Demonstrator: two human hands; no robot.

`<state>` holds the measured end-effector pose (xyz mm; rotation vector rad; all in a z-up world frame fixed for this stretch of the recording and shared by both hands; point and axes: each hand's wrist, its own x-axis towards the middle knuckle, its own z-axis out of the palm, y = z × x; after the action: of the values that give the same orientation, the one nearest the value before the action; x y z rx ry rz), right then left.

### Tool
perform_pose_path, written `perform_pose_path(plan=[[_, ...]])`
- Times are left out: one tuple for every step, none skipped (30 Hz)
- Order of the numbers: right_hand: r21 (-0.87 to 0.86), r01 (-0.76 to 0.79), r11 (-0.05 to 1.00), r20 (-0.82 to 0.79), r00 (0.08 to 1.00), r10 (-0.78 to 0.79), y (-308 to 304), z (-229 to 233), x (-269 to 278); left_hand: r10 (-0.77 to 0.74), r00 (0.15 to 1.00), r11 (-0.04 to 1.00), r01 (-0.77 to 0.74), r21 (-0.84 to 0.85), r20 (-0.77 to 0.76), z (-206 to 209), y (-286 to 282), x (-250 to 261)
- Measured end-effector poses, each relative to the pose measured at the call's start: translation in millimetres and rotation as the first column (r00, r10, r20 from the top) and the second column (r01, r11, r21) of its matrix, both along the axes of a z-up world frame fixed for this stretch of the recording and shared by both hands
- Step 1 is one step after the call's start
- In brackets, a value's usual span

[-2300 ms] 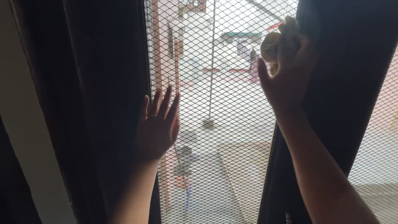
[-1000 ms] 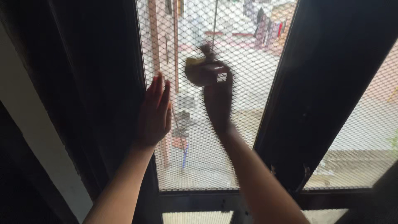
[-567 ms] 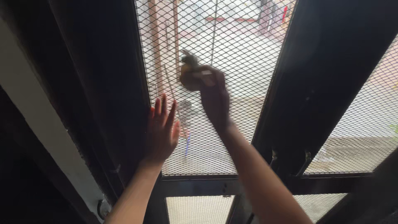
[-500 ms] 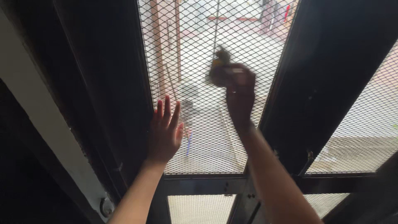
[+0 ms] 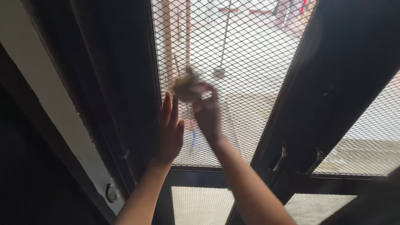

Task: The person wipes the mesh screen and dark frames of a set of doors with a cloth.

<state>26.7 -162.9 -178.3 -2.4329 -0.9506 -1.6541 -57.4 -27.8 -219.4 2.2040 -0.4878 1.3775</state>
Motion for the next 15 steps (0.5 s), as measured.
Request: perform_pose_path(plan=[[0.190, -0.262, 0.946, -0.113, 0.951, 0.287, 21, -12, -15, -0.056, 0.997, 0.996, 0.059, -0.068, 0.048, -3, 2, -5], [0.391, -0.470, 0.792, -0.162, 0.812, 0.561, 36, -21, -31, -0.107, 0.989, 0.984, 0.121, -0.134, 0.105, -7, 3, -9], [0.387, -0.473, 0.791, -0.162, 0.810, 0.564, 38, -24, -37, -0.103, 0.989, 0.984, 0.117, -0.137, 0.107, -9, 7, -12], [0.306, -0.472, 0.827, -0.140, 0.837, 0.529, 39, -26, -42, 0.016, 0.996, 0.992, -0.005, -0.125, 0.091, -11, 14, -15], [0.223, -0.464, 0.857, -0.113, 0.861, 0.496, 40, -27, -42, 0.135, 0.988, 0.986, -0.126, -0.111, 0.076, -14, 18, -16], [0.225, -0.467, 0.856, -0.115, 0.859, 0.499, 37, -27, -39, 0.138, 0.988, 0.985, -0.130, -0.110, 0.073, -17, 20, -16], [0.232, -0.424, 0.876, -0.070, 0.891, 0.449, 29, -26, -33, 0.093, 0.993, 0.994, -0.088, -0.071, 0.076, -20, 21, -16], [0.244, -0.374, 0.895, -0.030, 0.919, 0.392, 17, -27, -27, 0.043, 0.997, 0.999, -0.041, -0.030, 0.071, -24, 22, -16], [0.284, -0.332, 0.899, 0.039, 0.941, 0.335, 3, -28, -20, 0.041, 0.997, 0.999, -0.039, -0.029, 0.064, -28, 21, -14], [0.327, -0.289, 0.900, 0.105, 0.957, 0.270, -16, -28, -14, 0.064, 0.997, 0.998, -0.065, 0.026, 0.040, -33, 18, -10], [0.386, -0.199, 0.900, 0.119, 0.979, 0.166, -34, -25, -7, 0.087, 0.996, 0.993, -0.088, 0.081, 0.017, -37, 14, -8], [0.567, -0.346, 0.747, 0.124, 0.933, 0.337, -56, -24, -6, 0.085, 0.996, 0.993, -0.086, 0.081, 0.016, -40, 10, -5], [0.540, -0.308, 0.783, 0.246, 0.948, 0.203, -77, -16, -3, 0.126, 0.992, 0.985, -0.124, 0.122, -0.005, -43, 6, -3], [0.461, 0.020, 0.887, 0.189, 0.974, -0.121, -111, -17, -18, 0.169, 0.985, 0.973, -0.163, 0.164, -0.022, -45, 2, -1], [0.501, 0.013, 0.866, 0.169, 0.979, -0.112, -128, -12, -23, 0.169, 0.985, 0.973, -0.163, 0.163, -0.023, -47, -2, 2]])
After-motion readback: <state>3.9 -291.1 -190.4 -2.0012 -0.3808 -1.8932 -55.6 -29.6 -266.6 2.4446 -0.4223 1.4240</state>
